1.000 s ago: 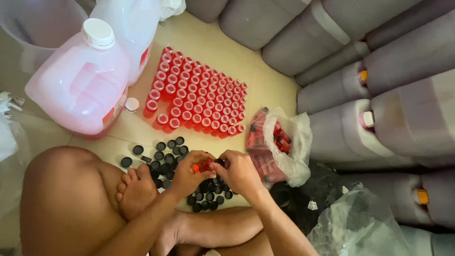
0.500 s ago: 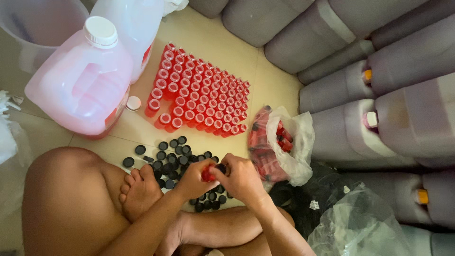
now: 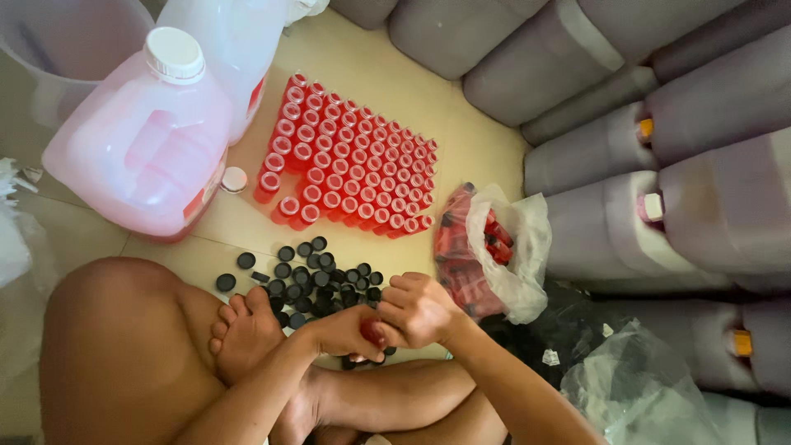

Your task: The person sits on the floor and repeatedly picks up small red plastic bottles, screws black caps onto them, and places the finished bottles into a white plastic bag. The workspace includes a large array of uncapped red bottles and a pile of loose black caps.

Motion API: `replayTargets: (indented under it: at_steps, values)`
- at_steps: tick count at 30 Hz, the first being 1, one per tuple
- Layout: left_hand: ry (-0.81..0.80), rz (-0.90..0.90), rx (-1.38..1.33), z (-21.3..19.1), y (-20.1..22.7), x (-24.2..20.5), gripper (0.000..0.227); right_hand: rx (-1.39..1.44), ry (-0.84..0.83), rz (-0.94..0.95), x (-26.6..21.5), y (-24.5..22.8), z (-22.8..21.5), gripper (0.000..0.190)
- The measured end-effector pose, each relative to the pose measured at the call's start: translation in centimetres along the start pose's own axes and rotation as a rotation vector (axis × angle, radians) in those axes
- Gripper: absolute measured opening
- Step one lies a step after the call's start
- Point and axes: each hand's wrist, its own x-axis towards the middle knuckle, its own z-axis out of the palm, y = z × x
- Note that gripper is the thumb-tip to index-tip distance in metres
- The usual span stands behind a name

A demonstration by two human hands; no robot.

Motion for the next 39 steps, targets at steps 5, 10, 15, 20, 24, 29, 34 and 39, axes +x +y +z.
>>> replayTargets:
  at_steps: [5, 10, 15, 20, 24, 29, 34, 39]
  values:
    - [0.052, 0.02, 0.04, -0.6, -0.2, 0.0, 0.016, -0.014, 0.062, 0.086, 0.4, -0.3, 1.8, 0.037]
    - [0.271, 0.112, 0.238, -2.1, -4.4, 1.9, 0.016, -0.057, 0.05, 0.207, 0.2, 0.0, 3.0, 0.037]
    - [0.479, 0.243, 0.427, -1.5, -1.6, 1.0, 0.021, -0.138, 0.056, 0.294, 0.4, -0.7, 3.1, 0.039]
    - [0.622, 0.304, 0.489, -1.3, -1.9, 0.9, 0.028, -0.166, 0.047, 0.377, 0.2, -0.7, 4.2, 0.037]
    - [0.729, 0.347, 0.518, -2.2, -3.8, 1.5, 0.032, -0.235, 0.056, 0.446, 0.1, -0.9, 5.4, 0.036]
    - [0.772, 0.356, 0.537, -0.8, -0.7, 0.4, 0.034, -0.243, 0.004, 0.539, -0.3, -1.2, 6.3, 0.036]
    - [0.855, 0.31, 0.572, -0.6, 0.0, -0.2, 0.037, -0.259, -0.063, 0.647, -0.5, -1.4, 7.6, 0.036]
    - [0.862, 0.324, 0.644, -0.2, -0.1, -0.6, 0.029, -0.288, -0.118, 0.746, -0.1, -2.2, 7.4, 0.038]
